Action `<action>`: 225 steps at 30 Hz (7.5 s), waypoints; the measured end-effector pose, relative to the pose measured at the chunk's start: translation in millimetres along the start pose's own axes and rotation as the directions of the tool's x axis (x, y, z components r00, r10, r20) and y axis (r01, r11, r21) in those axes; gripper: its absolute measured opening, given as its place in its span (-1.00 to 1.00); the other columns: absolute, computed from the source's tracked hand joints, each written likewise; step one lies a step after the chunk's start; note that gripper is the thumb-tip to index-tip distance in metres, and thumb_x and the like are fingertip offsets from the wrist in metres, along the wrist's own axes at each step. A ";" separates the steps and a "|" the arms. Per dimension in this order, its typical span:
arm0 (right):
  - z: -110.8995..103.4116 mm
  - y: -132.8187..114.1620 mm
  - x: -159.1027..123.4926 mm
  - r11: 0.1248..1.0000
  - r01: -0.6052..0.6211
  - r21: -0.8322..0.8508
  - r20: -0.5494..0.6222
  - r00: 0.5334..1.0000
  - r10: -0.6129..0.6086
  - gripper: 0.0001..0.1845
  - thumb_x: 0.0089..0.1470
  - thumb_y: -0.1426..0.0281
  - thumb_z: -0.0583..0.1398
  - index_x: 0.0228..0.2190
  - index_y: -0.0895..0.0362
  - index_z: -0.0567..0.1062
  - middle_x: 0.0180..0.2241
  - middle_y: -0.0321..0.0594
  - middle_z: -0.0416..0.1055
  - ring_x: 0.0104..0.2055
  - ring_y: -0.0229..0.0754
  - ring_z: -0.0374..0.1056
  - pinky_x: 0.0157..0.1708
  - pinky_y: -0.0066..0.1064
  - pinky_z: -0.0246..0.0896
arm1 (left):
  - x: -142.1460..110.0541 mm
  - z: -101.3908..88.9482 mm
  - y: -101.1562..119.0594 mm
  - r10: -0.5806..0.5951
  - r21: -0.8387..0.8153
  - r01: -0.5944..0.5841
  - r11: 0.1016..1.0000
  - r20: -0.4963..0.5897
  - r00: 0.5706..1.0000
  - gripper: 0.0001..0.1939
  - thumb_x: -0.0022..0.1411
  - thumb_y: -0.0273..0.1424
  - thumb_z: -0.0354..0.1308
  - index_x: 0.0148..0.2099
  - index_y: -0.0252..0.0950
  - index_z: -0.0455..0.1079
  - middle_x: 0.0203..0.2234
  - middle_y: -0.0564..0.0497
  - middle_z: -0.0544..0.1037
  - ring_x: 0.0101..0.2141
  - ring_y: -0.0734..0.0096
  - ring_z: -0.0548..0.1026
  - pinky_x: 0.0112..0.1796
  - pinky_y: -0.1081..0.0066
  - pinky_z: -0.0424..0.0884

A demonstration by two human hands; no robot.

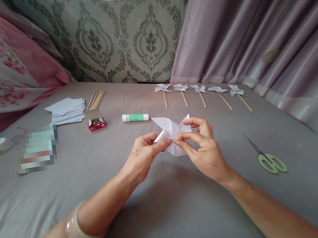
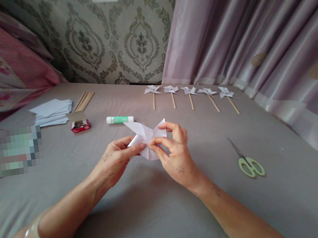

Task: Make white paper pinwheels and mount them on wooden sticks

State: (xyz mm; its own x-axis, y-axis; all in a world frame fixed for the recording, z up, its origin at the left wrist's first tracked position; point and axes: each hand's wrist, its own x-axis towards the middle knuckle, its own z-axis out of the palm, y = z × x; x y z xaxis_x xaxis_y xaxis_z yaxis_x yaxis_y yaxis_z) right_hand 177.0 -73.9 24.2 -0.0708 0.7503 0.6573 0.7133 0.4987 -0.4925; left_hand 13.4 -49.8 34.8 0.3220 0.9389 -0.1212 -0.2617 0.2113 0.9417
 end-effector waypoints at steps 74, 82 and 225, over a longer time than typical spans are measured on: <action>-9.2 13.2 7.9 0.999 0.022 0.027 0.270 0.963 -0.028 -0.72 -0.03 0.36 0.20 -0.20 0.05 0.39 -0.02 -0.10 0.37 0.12 0.02 0.19 0.10 -0.02 -0.01 | 4.7 -9.8 -4.7 0.096 0.437 -0.174 0.883 0.195 0.976 -0.72 0.01 -0.27 0.26 -0.25 -0.34 0.54 -0.38 -0.02 0.58 -0.33 0.31 0.47 -0.25 0.40 0.33; -9.7 12.4 8.8 0.999 -0.034 0.043 0.309 0.951 0.019 -0.85 0.01 0.35 0.21 -0.31 0.06 0.40 -0.27 -0.21 0.45 -0.13 -0.08 0.32 -0.07 -0.19 0.11 | 5.6 -12.2 -3.3 0.109 0.484 -0.185 0.856 0.179 0.978 -0.75 0.01 -0.28 0.26 -0.26 -0.32 0.55 -0.42 0.01 0.58 -0.38 0.33 0.46 -0.32 0.44 0.32; 6.3 6.3 5.1 0.809 -0.424 0.407 0.284 0.901 0.329 -0.80 -0.01 0.30 0.21 -0.38 0.18 0.54 -0.39 -0.19 0.55 -0.32 -0.14 0.45 -0.30 -0.40 0.32 | 16.2 -27.7 -13.2 0.699 0.734 -0.582 0.349 0.210 0.684 -0.81 0.16 -0.47 0.15 -0.15 -0.23 0.44 -0.31 -0.01 0.54 -0.24 0.36 0.46 -0.18 0.36 0.37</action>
State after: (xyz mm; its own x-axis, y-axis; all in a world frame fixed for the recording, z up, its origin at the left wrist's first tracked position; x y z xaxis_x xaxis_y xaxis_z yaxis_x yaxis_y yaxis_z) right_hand 176.7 -64.2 20.9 -0.0272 0.9630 0.2680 0.3232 0.2622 -0.9093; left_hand -3.2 -29.8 11.7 0.2285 0.7325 0.6413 0.3892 -0.6725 0.6295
